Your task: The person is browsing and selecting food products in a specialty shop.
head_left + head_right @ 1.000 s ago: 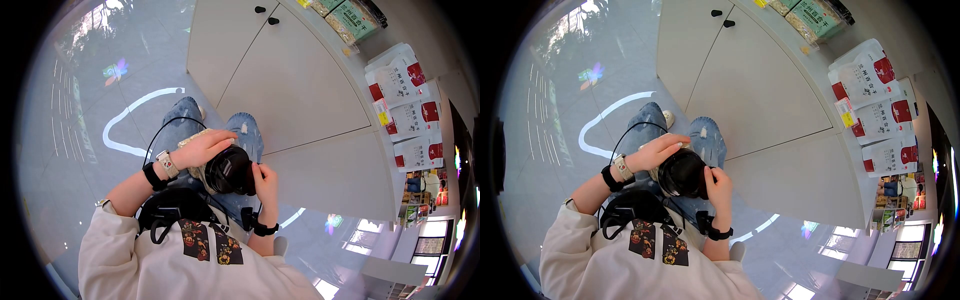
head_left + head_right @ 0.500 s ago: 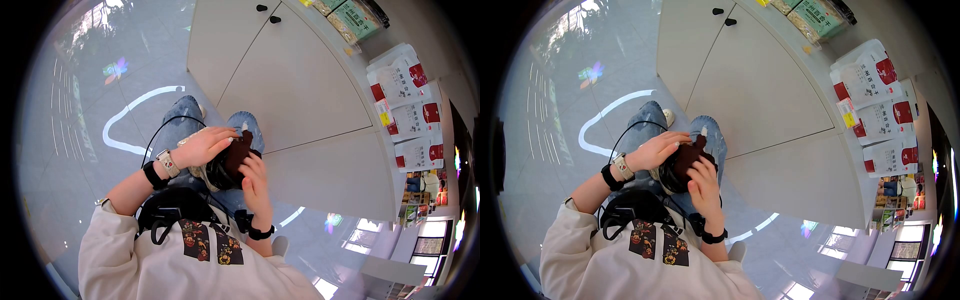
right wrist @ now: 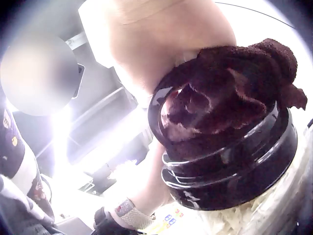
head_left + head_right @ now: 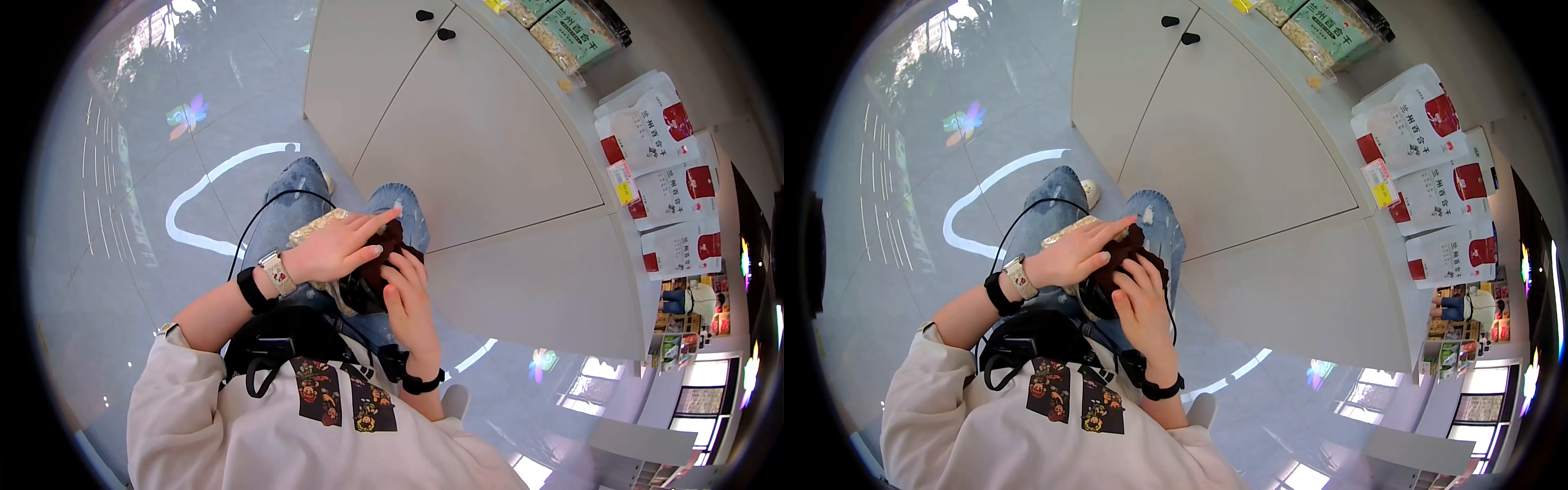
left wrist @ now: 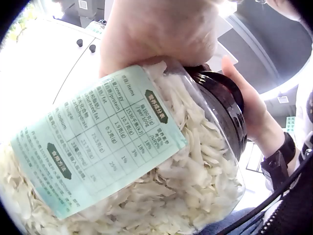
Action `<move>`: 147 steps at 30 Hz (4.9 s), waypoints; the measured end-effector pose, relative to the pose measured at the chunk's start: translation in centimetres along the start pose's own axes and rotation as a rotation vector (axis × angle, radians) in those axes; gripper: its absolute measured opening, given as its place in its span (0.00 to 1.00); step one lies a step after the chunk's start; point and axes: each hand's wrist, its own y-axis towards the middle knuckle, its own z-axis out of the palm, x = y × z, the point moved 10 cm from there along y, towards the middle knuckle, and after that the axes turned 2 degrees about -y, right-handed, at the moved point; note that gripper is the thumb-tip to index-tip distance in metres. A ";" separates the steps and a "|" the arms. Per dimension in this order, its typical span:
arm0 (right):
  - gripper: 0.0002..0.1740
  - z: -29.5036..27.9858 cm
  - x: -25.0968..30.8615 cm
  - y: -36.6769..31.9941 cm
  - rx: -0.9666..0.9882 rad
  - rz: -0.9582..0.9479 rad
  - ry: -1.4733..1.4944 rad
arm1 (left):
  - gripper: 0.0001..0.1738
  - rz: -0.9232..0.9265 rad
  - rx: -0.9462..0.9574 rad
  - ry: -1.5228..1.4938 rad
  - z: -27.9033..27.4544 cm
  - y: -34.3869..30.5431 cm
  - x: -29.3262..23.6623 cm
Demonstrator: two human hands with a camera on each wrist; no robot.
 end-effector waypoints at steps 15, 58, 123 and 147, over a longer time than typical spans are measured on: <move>0.20 0.1 -6.1 -1.1 -0.226 0.250 0.192 | 0.36 -0.079 0.023 0.052 1.0 0.4 0.9; 0.14 -0.7 -0.3 -0.2 -0.085 -0.010 -0.051 | 0.62 0.049 0.089 0.173 0.9 -0.1 -1.3; 0.18 -0.5 -7.6 -1.5 -0.163 0.248 0.464 | 0.59 0.027 0.102 0.199 0.9 -0.2 -1.1; 0.22 1.8 -11.1 -2.2 -0.196 0.524 0.729 | 0.50 0.237 0.128 0.204 1.8 -0.2 -3.8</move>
